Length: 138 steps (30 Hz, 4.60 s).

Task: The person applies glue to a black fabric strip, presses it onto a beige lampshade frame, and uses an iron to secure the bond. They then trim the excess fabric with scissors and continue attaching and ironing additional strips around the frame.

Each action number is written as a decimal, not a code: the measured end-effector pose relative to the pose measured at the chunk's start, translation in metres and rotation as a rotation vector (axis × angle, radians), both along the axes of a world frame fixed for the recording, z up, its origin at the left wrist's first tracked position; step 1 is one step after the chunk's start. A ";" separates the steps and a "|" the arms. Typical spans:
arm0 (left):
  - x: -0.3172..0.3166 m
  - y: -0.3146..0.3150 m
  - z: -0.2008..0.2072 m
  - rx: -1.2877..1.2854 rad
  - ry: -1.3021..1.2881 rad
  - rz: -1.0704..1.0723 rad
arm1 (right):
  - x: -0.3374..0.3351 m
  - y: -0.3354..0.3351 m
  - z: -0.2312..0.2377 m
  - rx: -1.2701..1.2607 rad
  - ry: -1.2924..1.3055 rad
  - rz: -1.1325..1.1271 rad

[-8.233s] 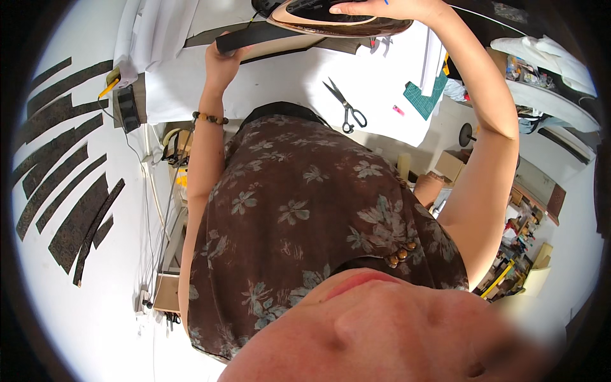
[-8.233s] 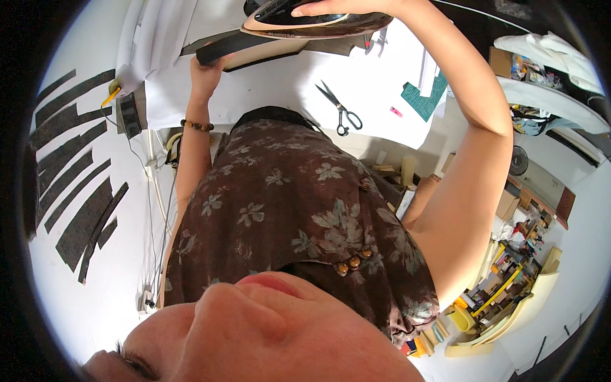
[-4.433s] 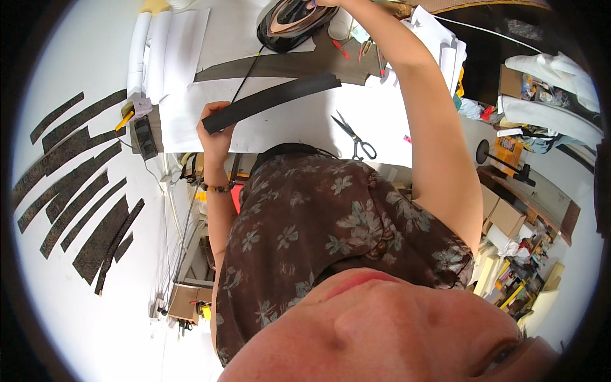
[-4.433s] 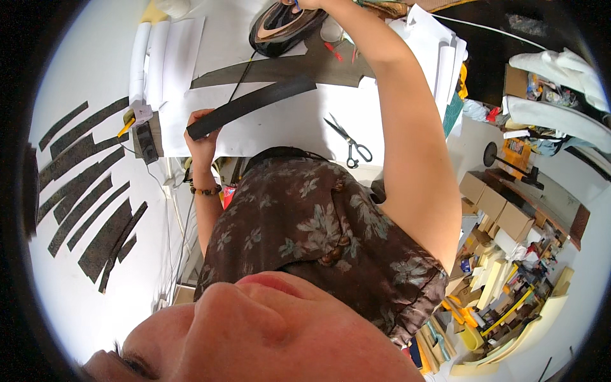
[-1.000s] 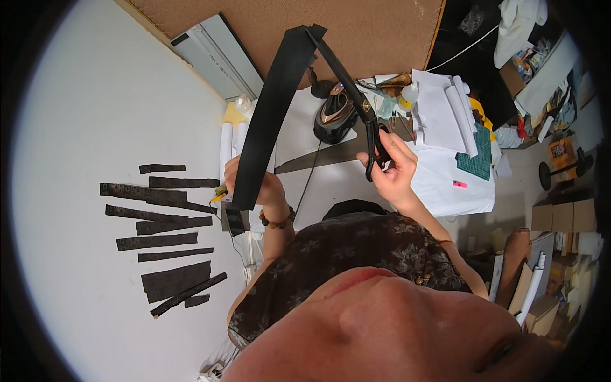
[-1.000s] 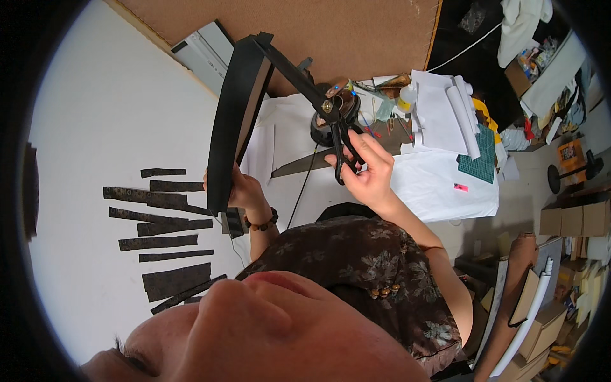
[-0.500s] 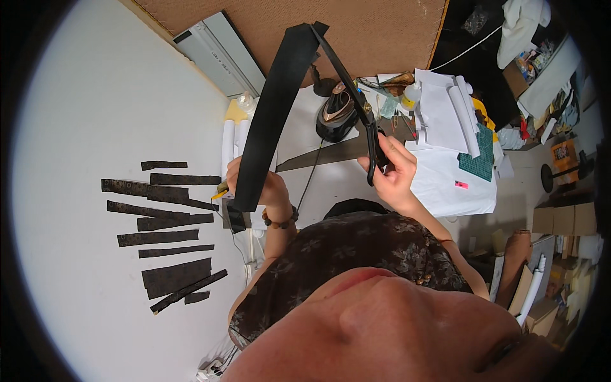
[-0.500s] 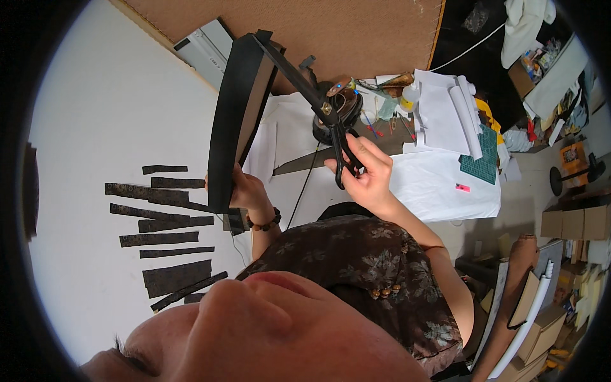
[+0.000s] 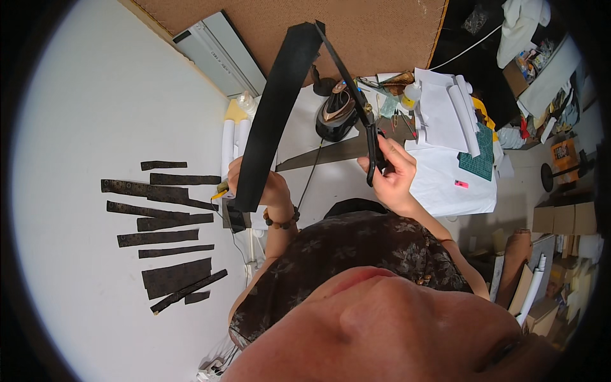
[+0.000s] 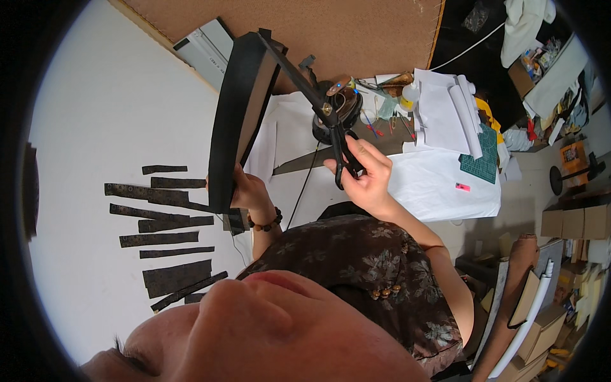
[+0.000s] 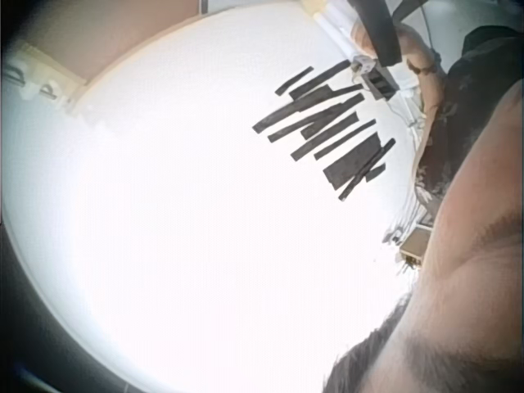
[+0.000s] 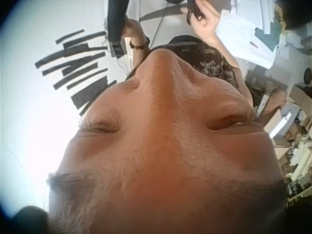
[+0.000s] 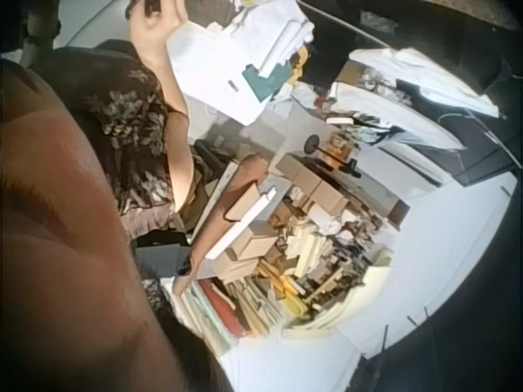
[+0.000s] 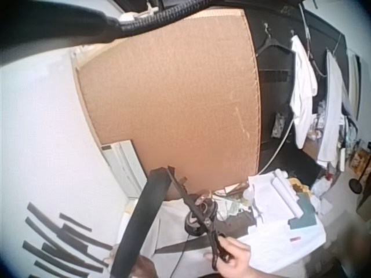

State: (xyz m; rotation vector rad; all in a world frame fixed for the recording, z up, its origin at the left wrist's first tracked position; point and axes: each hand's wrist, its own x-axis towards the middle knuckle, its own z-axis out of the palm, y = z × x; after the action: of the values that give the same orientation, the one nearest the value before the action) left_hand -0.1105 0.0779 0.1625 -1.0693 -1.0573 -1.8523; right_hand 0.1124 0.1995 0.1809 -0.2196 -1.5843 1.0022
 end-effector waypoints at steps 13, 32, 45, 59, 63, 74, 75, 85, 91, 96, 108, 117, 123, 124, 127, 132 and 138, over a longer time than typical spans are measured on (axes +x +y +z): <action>-0.021 -0.014 -0.047 -0.260 -0.338 -0.016 | 0.043 0.049 -0.095 -0.242 -0.322 -0.329; -0.005 -0.022 -0.143 -0.716 -0.837 -0.490 | 0.162 0.053 -0.347 -0.041 -1.602 -0.550; -0.026 0.000 -0.130 -0.379 -1.091 -0.786 | 0.005 0.104 -0.135 -0.292 -0.500 0.125; -0.060 -0.005 -0.144 -0.161 -1.506 -0.814 | 0.034 0.083 -0.196 -1.199 -0.078 0.444; -0.052 -0.001 -0.132 -0.158 -1.533 -0.824 | 0.006 0.067 -0.176 -1.245 0.013 0.397; 0.007 0.021 -0.104 -0.194 -1.320 -0.868 | -0.028 0.032 -0.122 -1.181 0.166 0.386; 0.002 0.022 -0.096 -0.198 -1.322 -0.881 | -0.022 0.031 -0.132 -1.115 0.174 0.387; -0.022 -0.017 -0.075 -0.491 -1.079 -0.824 | -0.021 0.139 0.019 -0.240 -0.320 0.369; -0.003 -0.017 -0.059 -0.480 -1.116 -0.826 | -0.058 0.161 0.075 -0.556 -0.369 0.615; -0.001 -0.022 -0.056 -0.490 -1.114 -0.803 | -0.065 0.169 0.083 -0.592 -0.394 0.772; -0.007 -0.039 -0.060 -0.637 -0.857 -0.598 | -0.057 0.161 0.075 -0.496 -0.407 0.599; -0.004 -0.037 -0.039 -0.604 -0.929 -0.589 | -0.056 0.152 0.080 -0.452 -0.434 0.487; 0.003 -0.036 -0.032 -0.526 -0.979 -0.671 | -0.059 0.163 0.058 -0.460 -0.397 0.509; 0.004 -0.037 -0.032 -0.517 -0.993 -0.684 | -0.059 0.160 0.057 -0.470 -0.385 0.517; 0.005 -0.037 -0.036 -0.512 -0.995 -0.677 | -0.060 0.159 0.051 -0.479 -0.346 0.532; 0.007 -0.039 -0.042 -0.497 -1.027 -0.738 | -0.057 0.142 0.052 -0.425 -0.316 0.415; 0.002 -0.032 -0.038 -0.530 -1.024 -0.719 | -0.063 0.158 0.064 -0.502 -0.302 0.550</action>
State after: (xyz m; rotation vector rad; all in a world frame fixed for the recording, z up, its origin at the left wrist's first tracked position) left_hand -0.1083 0.0459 0.1249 -0.7906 -2.0087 -2.9397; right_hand 0.0490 0.3575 0.2451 -0.2955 -1.6758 1.8691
